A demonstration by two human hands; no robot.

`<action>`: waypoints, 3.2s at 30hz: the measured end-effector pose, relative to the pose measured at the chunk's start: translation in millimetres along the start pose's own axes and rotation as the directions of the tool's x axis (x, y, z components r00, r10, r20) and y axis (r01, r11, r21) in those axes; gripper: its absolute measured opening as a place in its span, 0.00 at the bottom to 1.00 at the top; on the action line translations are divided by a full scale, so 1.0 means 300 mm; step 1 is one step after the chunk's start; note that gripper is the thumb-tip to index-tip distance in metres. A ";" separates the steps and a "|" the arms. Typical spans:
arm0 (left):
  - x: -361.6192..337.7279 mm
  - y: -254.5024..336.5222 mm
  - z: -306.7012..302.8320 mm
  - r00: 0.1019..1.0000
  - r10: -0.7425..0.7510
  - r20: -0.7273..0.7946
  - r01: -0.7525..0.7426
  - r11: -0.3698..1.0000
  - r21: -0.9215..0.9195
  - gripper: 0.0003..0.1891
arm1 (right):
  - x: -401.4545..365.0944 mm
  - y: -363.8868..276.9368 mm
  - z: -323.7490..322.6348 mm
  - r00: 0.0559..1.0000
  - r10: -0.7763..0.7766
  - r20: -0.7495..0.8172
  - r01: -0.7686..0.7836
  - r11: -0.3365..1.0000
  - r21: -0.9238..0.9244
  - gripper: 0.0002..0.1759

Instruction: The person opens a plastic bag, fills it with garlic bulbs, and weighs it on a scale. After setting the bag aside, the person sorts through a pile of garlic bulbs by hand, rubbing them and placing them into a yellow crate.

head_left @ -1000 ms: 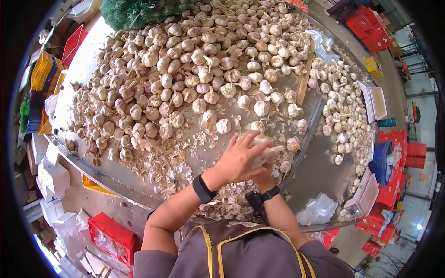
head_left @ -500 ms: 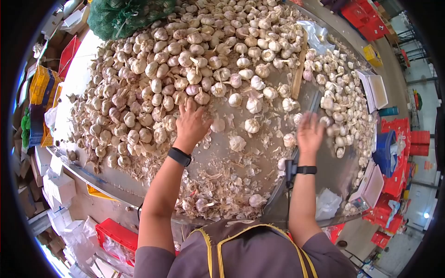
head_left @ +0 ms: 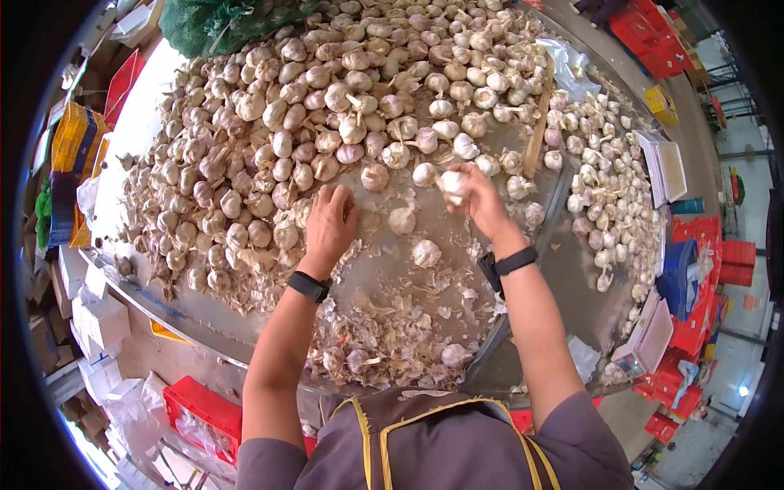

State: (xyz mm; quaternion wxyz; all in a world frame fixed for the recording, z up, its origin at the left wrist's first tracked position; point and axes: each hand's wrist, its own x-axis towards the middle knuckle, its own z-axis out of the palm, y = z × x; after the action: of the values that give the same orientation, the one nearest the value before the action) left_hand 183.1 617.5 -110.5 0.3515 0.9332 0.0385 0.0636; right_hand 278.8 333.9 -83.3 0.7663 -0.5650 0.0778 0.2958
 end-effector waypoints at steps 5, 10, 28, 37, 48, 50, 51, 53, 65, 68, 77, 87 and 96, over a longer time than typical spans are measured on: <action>0.114 0.079 0.017 0.998 -0.057 0.010 0.054 0.973 0.225 0.22 | 0.181 0.034 0.022 0.961 -0.275 0.008 0.151 0.501 -0.852 0.23; 0.203 0.169 0.114 0.989 -0.076 0.130 0.025 0.934 0.356 0.24 | 0.131 0.044 0.184 0.925 -0.345 0.160 0.092 -0.205 -0.974 0.33; -0.115 0.015 -0.106 0.797 -0.217 0.563 0.483 -0.330 -0.811 0.34 | -0.032 0.152 0.279 0.921 -0.069 0.382 0.371 -0.139 -0.918 0.29; -0.152 0.244 -0.181 0.976 -0.142 -0.165 0.001 0.761 -0.649 0.20 | -0.144 0.123 0.254 0.838 0.283 0.467 -0.454 0.836 0.308 0.38; -0.113 0.670 0.131 0.782 0.613 0.113 -0.589 0.786 -0.189 0.38 | -0.408 0.269 -0.250 0.915 -0.350 -0.201 0.371 0.532 0.761 0.35; -0.060 0.655 0.141 0.817 0.574 0.054 -0.546 0.800 -0.248 0.37 | -0.395 0.217 -0.347 0.913 -0.377 -0.156 0.271 0.275 0.922 0.35; -0.014 0.595 0.156 0.857 0.514 0.032 -0.490 0.833 -0.257 0.36 | -0.402 0.147 -0.406 0.924 -0.383 -0.013 0.031 0.039 0.999 0.36; 0.115 0.362 0.225 0.924 0.381 0.040 -0.378 0.924 -0.064 0.32 | -0.412 0.070 -0.496 0.925 -0.320 -0.206 0.086 -0.352 0.932 0.46; 0.241 0.015 0.077 0.992 0.078 -0.102 -0.046 0.957 0.286 0.25 | 0.185 0.037 0.150 0.866 -0.486 0.119 0.395 0.518 -0.759 0.22; 0.142 0.031 0.000 0.995 -0.059 0.082 0.069 0.990 -0.119 0.26 | 0.233 0.072 0.253 0.815 -0.493 0.304 0.378 0.055 -0.924 0.21; 0.221 -0.181 -0.358 0.847 -0.493 0.200 0.415 0.378 -0.828 0.18 | 0.252 0.110 0.269 0.941 -0.328 0.088 0.251 0.497 -0.831 0.23; 0.359 -0.191 -0.302 0.970 -0.239 -0.033 0.237 0.917 0.321 0.18 | 0.374 -0.009 0.556 0.988 -0.103 0.118 0.098 -0.186 -0.978 0.35; 0.038 -0.080 -0.330 0.863 -0.394 0.316 0.414 0.191 -0.890 0.20 | 0.208 0.069 0.509 0.986 0.077 0.145 0.134 0.134 -0.982 0.24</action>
State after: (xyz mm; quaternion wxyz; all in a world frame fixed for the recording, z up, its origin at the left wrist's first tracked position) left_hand 179.2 701.2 -51.8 0.8291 0.5070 0.2340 -0.0285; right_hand 285.5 499.9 -75.1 0.2139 -0.9048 -0.2086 0.3034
